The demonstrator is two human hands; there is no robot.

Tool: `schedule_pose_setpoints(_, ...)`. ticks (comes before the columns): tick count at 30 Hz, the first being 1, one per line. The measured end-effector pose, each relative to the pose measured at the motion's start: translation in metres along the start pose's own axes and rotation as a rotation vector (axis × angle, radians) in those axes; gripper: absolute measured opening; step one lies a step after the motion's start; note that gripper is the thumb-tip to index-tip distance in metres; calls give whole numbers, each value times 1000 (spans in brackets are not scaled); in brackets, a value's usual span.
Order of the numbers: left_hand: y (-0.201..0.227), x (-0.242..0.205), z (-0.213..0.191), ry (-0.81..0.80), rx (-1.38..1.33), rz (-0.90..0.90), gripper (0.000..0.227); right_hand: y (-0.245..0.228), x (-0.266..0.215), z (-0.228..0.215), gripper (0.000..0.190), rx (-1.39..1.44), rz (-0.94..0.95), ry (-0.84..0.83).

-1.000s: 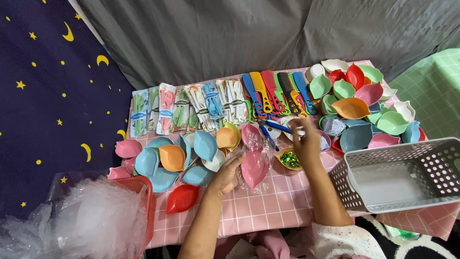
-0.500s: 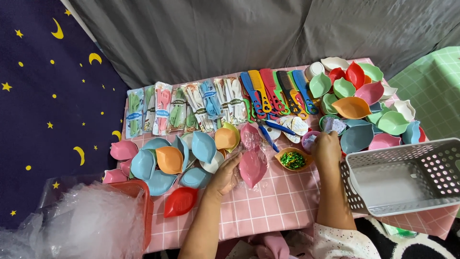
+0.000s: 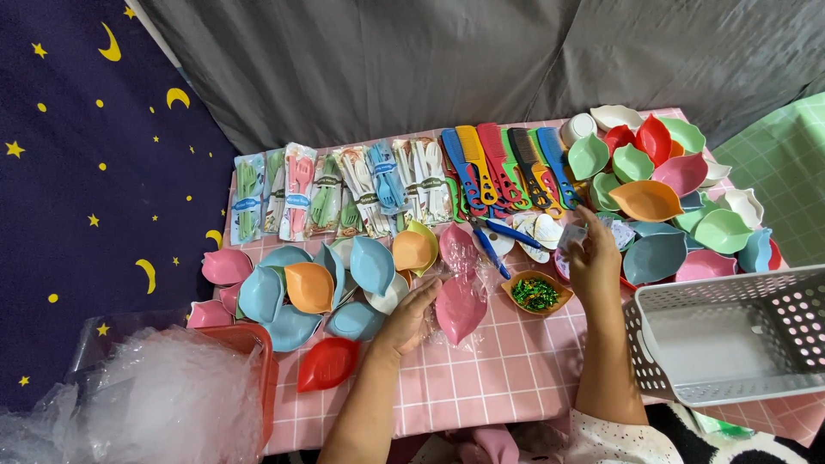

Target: Assembling and sealing small leaf-shaped decorative pouches filled with sequins using a handheld tool.

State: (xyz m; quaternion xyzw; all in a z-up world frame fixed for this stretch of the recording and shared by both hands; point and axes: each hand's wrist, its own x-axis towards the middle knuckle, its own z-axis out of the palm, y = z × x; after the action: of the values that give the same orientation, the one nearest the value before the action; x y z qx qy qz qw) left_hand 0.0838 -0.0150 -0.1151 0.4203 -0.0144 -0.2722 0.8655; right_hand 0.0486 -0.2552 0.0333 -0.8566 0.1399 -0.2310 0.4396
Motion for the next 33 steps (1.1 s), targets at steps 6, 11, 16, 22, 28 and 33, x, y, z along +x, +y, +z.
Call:
schedule_pose_setpoints(6, -14, -4, -8, -84, 89, -44, 39, 14, 0, 17, 16, 282, -114, 9)
schedule_pose_setpoints(11, 6, -15, 26, -184, 150, -45, 39, 9, -4, 26, 27, 587, -83, -126)
schedule_pose_setpoints(16, 6, -19, 26, -180, 164, -66, 35, 8, -5, 31, 20, 563, -48, -222)
schedule_pose_setpoints(22, 8, -21, 28, -189, 219, -60, 34, 0, -8, 29, 15, 478, -7, -337)
schedule_pose_setpoints(28, 20, -28, 52, -169, 244, -49, 35, 2, -10, 29, 16, 541, 72, -460)
schedule_pose_setpoints(33, 16, -24, 50, -150, 186, -75, 38, -3, -10, 27, 15, 451, 36, -556)
